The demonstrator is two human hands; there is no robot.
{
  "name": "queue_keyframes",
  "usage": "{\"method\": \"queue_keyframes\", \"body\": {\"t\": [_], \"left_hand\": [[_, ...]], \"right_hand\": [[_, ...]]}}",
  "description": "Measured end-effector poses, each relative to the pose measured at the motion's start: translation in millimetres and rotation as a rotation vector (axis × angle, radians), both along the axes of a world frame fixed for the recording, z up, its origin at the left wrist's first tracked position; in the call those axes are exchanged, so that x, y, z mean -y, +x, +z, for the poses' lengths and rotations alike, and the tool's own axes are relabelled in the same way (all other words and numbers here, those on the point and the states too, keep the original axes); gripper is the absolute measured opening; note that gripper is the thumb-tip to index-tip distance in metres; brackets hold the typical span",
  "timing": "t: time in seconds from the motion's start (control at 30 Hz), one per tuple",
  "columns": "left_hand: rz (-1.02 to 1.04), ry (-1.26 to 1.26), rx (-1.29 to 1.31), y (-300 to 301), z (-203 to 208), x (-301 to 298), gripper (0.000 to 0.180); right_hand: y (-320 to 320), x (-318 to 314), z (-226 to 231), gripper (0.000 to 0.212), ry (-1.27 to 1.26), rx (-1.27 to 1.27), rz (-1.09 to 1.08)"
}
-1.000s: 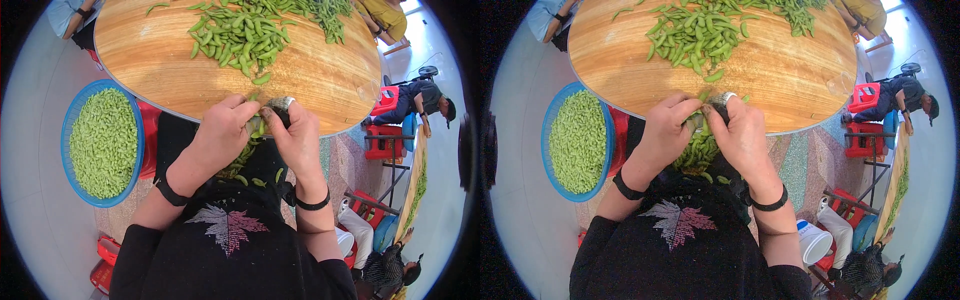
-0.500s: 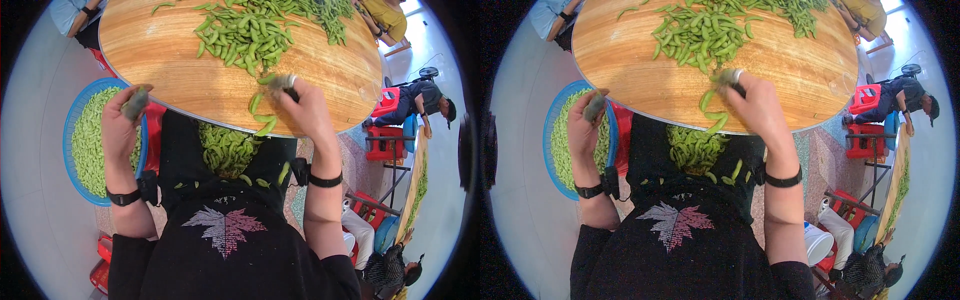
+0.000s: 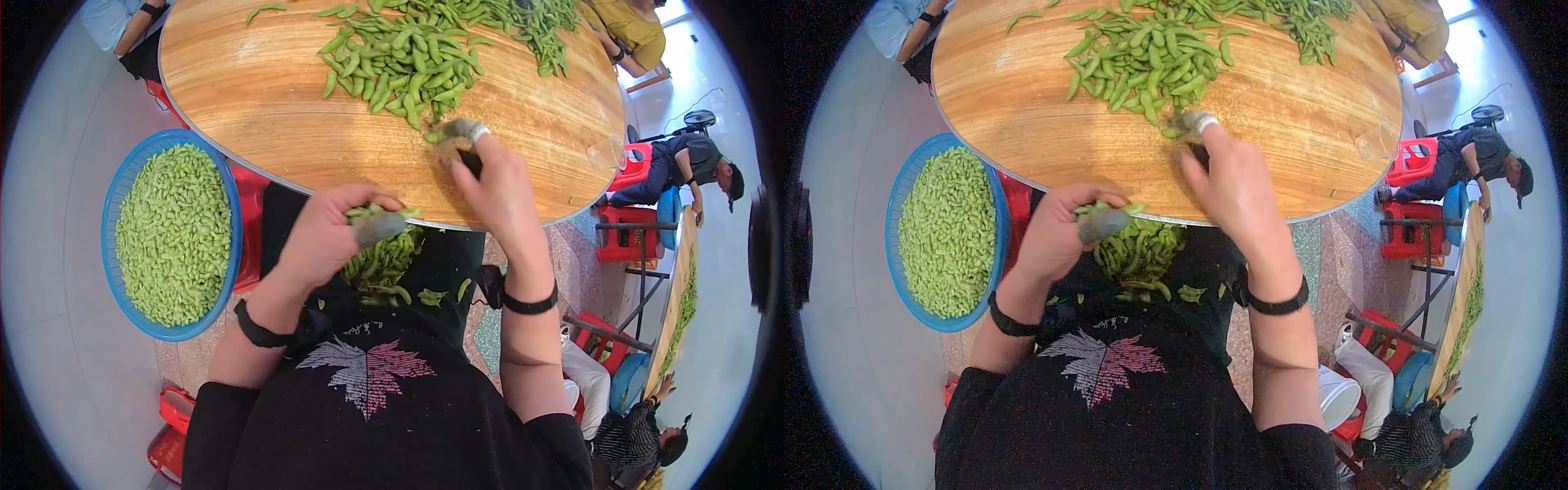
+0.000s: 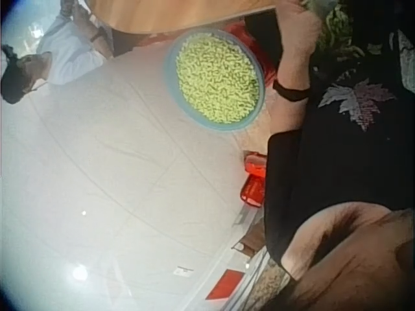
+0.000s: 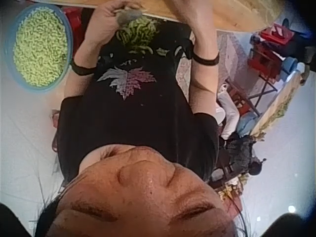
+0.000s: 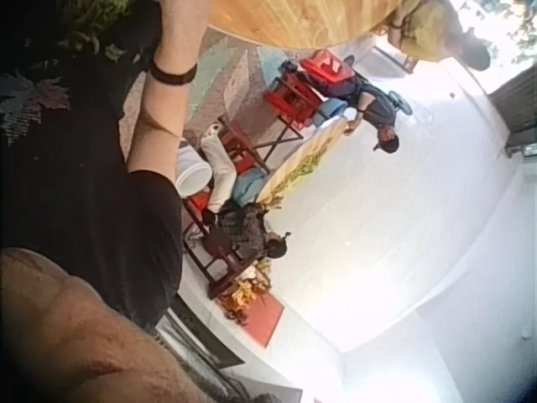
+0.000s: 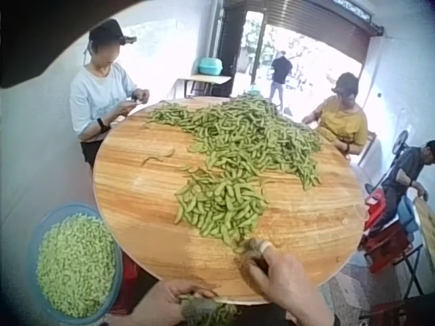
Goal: Manually shelling green beans (edamame) from their pods into a blue plastic bowl.
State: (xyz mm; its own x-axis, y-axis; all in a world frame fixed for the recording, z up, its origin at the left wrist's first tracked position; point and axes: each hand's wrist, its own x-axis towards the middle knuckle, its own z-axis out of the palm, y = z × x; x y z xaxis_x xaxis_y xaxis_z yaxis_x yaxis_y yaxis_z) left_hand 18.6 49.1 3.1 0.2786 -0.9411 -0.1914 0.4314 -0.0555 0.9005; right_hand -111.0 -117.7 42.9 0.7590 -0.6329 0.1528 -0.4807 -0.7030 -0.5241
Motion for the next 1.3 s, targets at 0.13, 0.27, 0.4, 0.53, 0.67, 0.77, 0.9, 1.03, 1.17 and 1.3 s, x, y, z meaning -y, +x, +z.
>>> {"method": "queue_keyframes", "body": {"t": [0.13, 0.27, 0.4, 0.53, 0.67, 0.77, 0.9, 1.03, 1.17, 1.3], "left_hand": [[-0.183, 0.019, 0.15, -10, 8, 7, 0.013], [0.014, -0.183, 0.815, -9, 4, 4, 0.024], [0.236, -0.184, 1.118, -16, 13, 10, 0.038], [0.246, -0.197, 1.132, -12, 12, 18, 0.034], [0.321, -0.227, 0.559, -7, 6, 26, 0.018], [0.173, -0.124, -0.106, -2, 6, 28, 0.015], [0.208, -0.1, -0.063, -4, 6, 31, 0.013], [0.267, -0.172, 0.021, -11, 6, 40, 0.011], [0.131, -0.178, 0.026, -3, 12, 38, 0.011], [-0.025, -0.09, -0.291, 2, 11, 39, 0.011]], "right_hand": [[11, 19, -17, 0.024, -0.23, -0.116, 0.007], [1, 7, -13, 0.017, -0.02, -0.076, 0.039], [-8, -21, 0, 0.012, 0.999, 0.256, -0.009], [-9, -34, 6, 0.014, 1.229, 0.334, 0.002], [-12, -36, -1, 0.019, 0.993, 0.36, 0.059], [-11, -37, 1, 0.022, 1.131, 0.423, 0.093], [-15, -34, -2, 0.019, 1.312, 0.407, 0.181], [-16, -29, -5, 0.016, 1.26, 0.305, 0.162], [-18, -30, -11, 0.015, 1.244, 0.307, 0.15], [-18, -33, -13, 0.012, 1.275, 0.362, 0.124]]}}
